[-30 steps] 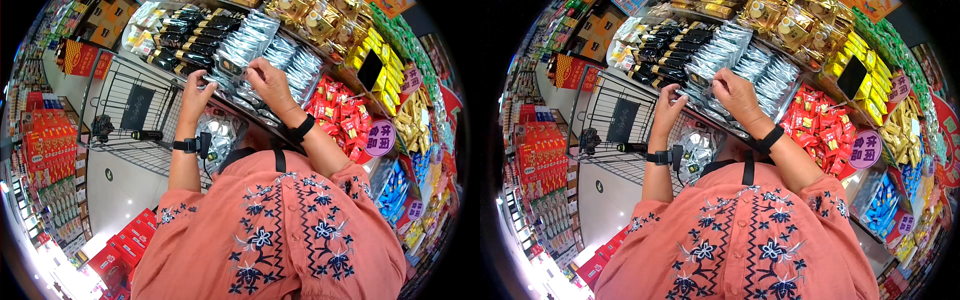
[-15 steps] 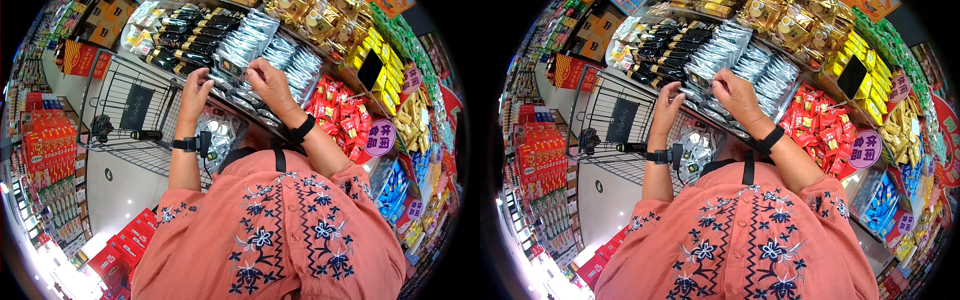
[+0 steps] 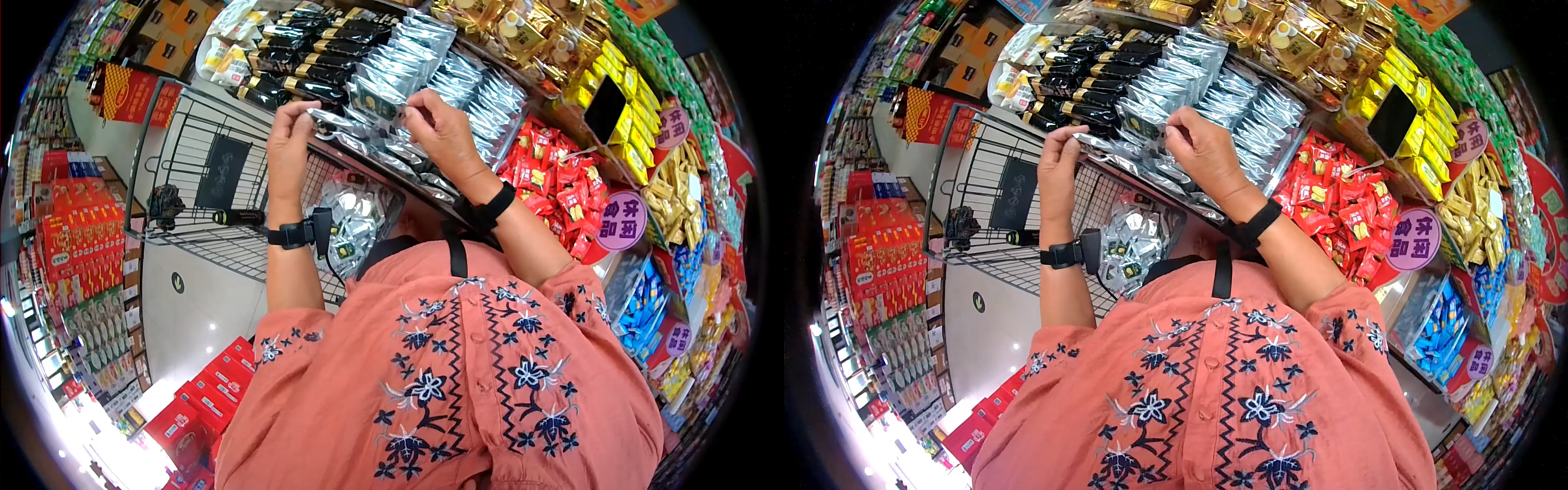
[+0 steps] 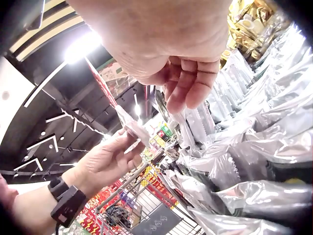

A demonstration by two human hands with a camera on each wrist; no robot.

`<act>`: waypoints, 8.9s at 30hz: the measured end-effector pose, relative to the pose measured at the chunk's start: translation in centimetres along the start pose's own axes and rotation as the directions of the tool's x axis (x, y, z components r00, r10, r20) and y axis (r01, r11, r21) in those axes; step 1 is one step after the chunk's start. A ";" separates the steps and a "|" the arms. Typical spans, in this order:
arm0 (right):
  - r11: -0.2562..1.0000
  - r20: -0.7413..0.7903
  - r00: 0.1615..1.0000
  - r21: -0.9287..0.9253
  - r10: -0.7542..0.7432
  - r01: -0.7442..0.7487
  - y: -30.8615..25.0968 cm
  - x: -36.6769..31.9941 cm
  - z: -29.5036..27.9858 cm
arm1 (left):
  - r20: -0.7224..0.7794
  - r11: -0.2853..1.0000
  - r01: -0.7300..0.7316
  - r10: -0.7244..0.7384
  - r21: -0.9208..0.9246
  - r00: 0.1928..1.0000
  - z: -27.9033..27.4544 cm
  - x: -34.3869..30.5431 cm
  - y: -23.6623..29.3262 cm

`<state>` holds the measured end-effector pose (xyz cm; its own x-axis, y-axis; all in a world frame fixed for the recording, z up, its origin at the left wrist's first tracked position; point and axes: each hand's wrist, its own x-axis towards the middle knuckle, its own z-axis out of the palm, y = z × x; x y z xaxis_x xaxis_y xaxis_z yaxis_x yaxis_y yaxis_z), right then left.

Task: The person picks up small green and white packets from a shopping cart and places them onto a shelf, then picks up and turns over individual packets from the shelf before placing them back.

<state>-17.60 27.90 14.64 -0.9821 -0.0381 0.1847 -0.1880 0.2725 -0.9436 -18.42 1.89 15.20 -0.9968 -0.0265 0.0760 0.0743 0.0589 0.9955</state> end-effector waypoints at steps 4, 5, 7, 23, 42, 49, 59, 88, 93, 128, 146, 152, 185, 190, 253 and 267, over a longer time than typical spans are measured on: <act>1.000 0.000 1.000 -0.011 -0.007 0.007 -0.3 0.0 0.1 | -0.080 0.995 -0.019 0.011 -0.100 0.997 0.0 0.4 0.3; 1.000 -0.002 1.000 -0.004 -0.008 0.008 -0.4 -0.1 0.1 | -0.087 0.992 -0.012 0.001 -0.128 0.996 0.0 0.4 0.1; 1.000 -0.005 1.000 0.008 -0.008 0.008 -0.4 -0.1 0.0 | -0.090 0.982 0.009 -0.027 -0.188 0.996 0.3 0.3 -0.3; 0.849 0.130 0.962 0.453 0.240 -0.273 -0.1 -0.1 -0.8 | 0.026 0.992 0.060 -0.063 0.110 0.998 6.1 0.7 0.7; 0.900 0.094 0.959 0.332 0.268 -0.284 0.3 -1.4 -4.9 | 0.170 0.602 -0.335 0.316 0.725 0.934 3.1 -2.2 -4.2; 0.910 0.071 0.958 0.299 0.279 -0.287 0.4 -1.3 -4.9 | 0.190 0.606 -0.357 0.324 0.711 0.927 2.8 -2.3 -4.0; 0.906 0.000 0.957 0.323 0.289 -0.274 0.7 -1.0 -5.3 | 0.121 0.686 -0.261 0.246 0.679 0.962 3.0 -2.0 -3.7; 0.930 -0.057 0.949 0.226 0.309 -0.289 2.7 -1.1 -7.5 | 0.570 0.313 -0.642 0.296 0.700 0.767 4.7 2.8 0.2; 0.929 -0.066 0.945 0.218 0.321 -0.301 3.0 -1.1 -7.3 | 0.576 0.352 -0.681 0.365 0.642 0.732 5.5 2.8 -0.4; 0.947 -0.051 0.961 0.194 0.272 -0.257 2.9 -1.1 -7.3 | 0.464 0.480 -0.577 0.343 0.661 0.817 3.5 1.9 -0.2; 0.965 -0.087 0.962 -0.022 0.257 -0.260 4.0 -0.3 -6.2 | 0.262 0.711 -0.280 0.139 0.645 0.955 3.1 -3.3 -3.3; 0.952 -0.154 0.943 0.129 0.295 -0.277 2.5 -0.5 -6.5 | 0.218 0.726 -0.256 0.148 0.638 0.965 3.1 -3.2 -2.1; 0.996 -0.022 1.000 -0.083 -0.022 0.020 1.2 0.1 1.4 | 0.095 0.981 0.046 -0.065 0.188 0.993 4.1 0.7 -3.6; 0.995 0.006 0.995 0.006 0.098 -0.098 1.6 0.0 1.7 | 0.105 0.953 -0.051 0.021 0.297 0.994 4.7 1.2 -3.4; 0.954 0.210 0.931 -0.082 0.299 -0.288 -0.6 -5.2 -2.6 | -0.012 0.482 0.467 -0.686 0.741 0.727 -6.0 -18.1 -31.1; 0.937 0.156 0.924 -0.060 0.348 -0.343 -1.4 -6.6 -2.6 | -0.097 0.356 0.506 -0.737 0.785 0.669 -1.6 -16.8 -33.6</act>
<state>-10.85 30.26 15.43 -0.9754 -0.0907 -0.2008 0.1615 0.3259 -0.9315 -4.15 -1.20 -19.41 -0.7182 -0.1576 -0.6778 -0.5024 0.7914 0.3483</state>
